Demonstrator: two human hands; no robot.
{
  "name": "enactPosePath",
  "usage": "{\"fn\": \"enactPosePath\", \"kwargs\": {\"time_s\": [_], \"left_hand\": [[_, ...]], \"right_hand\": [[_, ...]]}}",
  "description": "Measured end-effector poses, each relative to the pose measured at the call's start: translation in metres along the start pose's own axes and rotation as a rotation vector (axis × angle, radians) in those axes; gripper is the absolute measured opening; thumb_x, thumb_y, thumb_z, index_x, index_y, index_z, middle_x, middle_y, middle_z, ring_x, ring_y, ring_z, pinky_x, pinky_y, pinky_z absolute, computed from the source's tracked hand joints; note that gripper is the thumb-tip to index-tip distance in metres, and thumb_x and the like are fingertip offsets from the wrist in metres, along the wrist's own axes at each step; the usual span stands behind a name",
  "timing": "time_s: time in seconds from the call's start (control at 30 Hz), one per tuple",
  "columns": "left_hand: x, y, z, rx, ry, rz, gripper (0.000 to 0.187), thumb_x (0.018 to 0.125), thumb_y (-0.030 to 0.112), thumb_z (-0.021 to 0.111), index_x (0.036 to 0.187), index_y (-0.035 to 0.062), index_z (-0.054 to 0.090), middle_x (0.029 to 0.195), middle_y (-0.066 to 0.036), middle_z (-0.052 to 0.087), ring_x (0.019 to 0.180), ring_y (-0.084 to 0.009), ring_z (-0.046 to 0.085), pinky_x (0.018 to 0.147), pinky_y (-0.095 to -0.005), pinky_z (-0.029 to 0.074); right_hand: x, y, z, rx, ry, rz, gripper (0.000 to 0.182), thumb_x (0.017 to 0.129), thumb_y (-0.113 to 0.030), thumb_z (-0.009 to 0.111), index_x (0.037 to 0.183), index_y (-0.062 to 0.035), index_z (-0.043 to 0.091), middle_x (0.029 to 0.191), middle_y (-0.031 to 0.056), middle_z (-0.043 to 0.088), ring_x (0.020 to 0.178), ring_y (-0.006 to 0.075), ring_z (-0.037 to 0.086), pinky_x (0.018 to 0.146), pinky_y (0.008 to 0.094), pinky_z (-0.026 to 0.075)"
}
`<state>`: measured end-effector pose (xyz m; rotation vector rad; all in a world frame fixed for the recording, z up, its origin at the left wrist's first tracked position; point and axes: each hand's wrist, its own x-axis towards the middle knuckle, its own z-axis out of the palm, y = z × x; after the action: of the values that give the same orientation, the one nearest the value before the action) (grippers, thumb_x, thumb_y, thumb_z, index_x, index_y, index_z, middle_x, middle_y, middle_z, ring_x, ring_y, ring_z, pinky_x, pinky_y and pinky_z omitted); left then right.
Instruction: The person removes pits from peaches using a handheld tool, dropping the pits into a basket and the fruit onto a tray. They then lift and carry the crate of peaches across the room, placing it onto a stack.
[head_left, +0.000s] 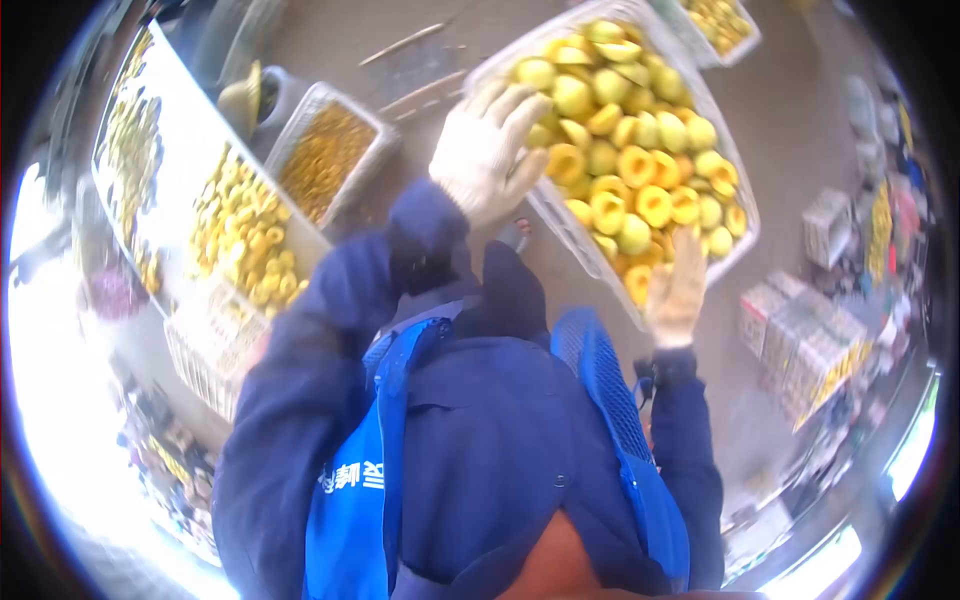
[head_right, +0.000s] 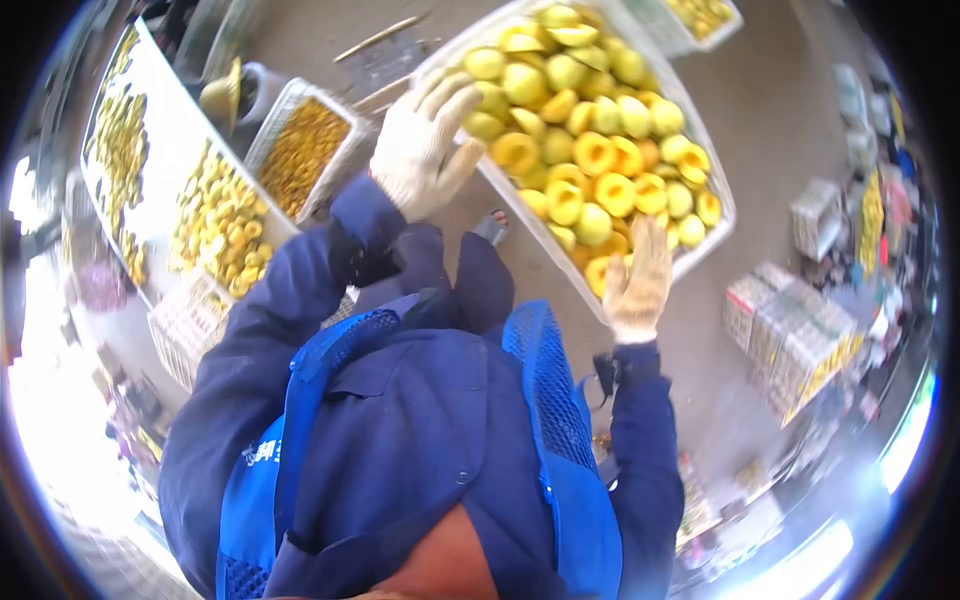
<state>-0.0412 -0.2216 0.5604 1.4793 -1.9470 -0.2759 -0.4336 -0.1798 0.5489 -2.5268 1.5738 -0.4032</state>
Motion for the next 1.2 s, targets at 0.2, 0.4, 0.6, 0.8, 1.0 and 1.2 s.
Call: {"fn": "enactPosePath", "kwargs": {"time_s": [0.2, 0.4, 0.6, 0.8, 1.0, 1.2], "left_hand": [[-0.151, -0.041, -0.070, -0.085, -0.057, -0.351, 0.044, 0.090, 0.019, 0.071, 0.129, -0.0003, 0.064, 0.133, -0.026, 0.066, 0.124, -0.0473, 0.061, 0.104, -0.0534, 0.052], [-0.227, -0.073, -0.137, 0.003, -0.371, -0.429, 0.018, 0.089, 0.021, 0.068, 0.096, 0.0051, 0.072, 0.092, -0.015, 0.073, 0.093, -0.0353, 0.072, 0.082, -0.0504, 0.057], [-0.169, -0.028, -0.336, 0.229, -0.012, -0.286, 0.022, 0.070, 0.014, 0.071, 0.089, 0.0037, 0.066, 0.093, -0.011, 0.069, 0.093, -0.0316, 0.069, 0.086, -0.0440, 0.055], [-0.199, 0.021, -0.393, 0.208, 0.311, -0.269, 0.024, 0.073, 0.011, 0.070, 0.096, 0.0034, 0.068, 0.098, -0.012, 0.071, 0.095, -0.0330, 0.070, 0.086, -0.0443, 0.056], [-0.239, 0.039, -0.378, 0.147, 0.411, -0.452, 0.027, 0.077, 0.009, 0.069, 0.104, 0.0031, 0.070, 0.102, -0.013, 0.073, 0.097, -0.0344, 0.071, 0.087, -0.0447, 0.057], [-0.245, 0.054, -0.356, 0.139, 0.543, -0.613, 0.031, 0.080, 0.007, 0.068, 0.111, 0.0028, 0.072, 0.106, -0.015, 0.075, 0.098, -0.0357, 0.073, 0.087, -0.0450, 0.058]], "right_hand": [[0.002, -0.018, 0.049, -0.135, -0.080, 0.165, 0.045, 0.096, -0.021, 0.063, 0.137, -0.0017, 0.065, 0.133, 0.0208, 0.070, 0.129, 0.0416, 0.062, 0.115, 0.0521, 0.045], [0.015, -0.012, 0.046, -0.184, -0.246, 0.217, 0.046, 0.105, -0.026, 0.051, 0.141, -0.0011, 0.063, 0.141, 0.0233, 0.066, 0.135, 0.0421, 0.058, 0.118, 0.0510, 0.042], [0.122, -0.035, 0.031, -0.249, -0.094, 0.177, 0.045, 0.112, -0.030, 0.046, 0.136, -0.0011, 0.070, 0.140, 0.0202, 0.069, 0.134, 0.0383, 0.061, 0.117, 0.0474, 0.045], [0.287, -0.222, 0.070, 0.131, -0.028, -0.147, 0.030, 0.110, -0.020, 0.055, 0.127, -0.0053, 0.076, 0.129, 0.0133, 0.076, 0.125, 0.0306, 0.067, 0.111, 0.0403, 0.050], [0.354, -0.372, 0.144, 0.433, -0.584, -0.401, 0.030, 0.110, -0.019, 0.057, 0.126, -0.0041, 0.076, 0.124, 0.0107, 0.078, 0.117, 0.0253, 0.070, 0.106, 0.0369, 0.053], [0.374, -0.446, 0.204, 0.335, -1.088, -0.565, 0.029, 0.110, -0.019, 0.059, 0.125, -0.0029, 0.077, 0.118, 0.0082, 0.079, 0.110, 0.0201, 0.072, 0.100, 0.0336, 0.055]]}}
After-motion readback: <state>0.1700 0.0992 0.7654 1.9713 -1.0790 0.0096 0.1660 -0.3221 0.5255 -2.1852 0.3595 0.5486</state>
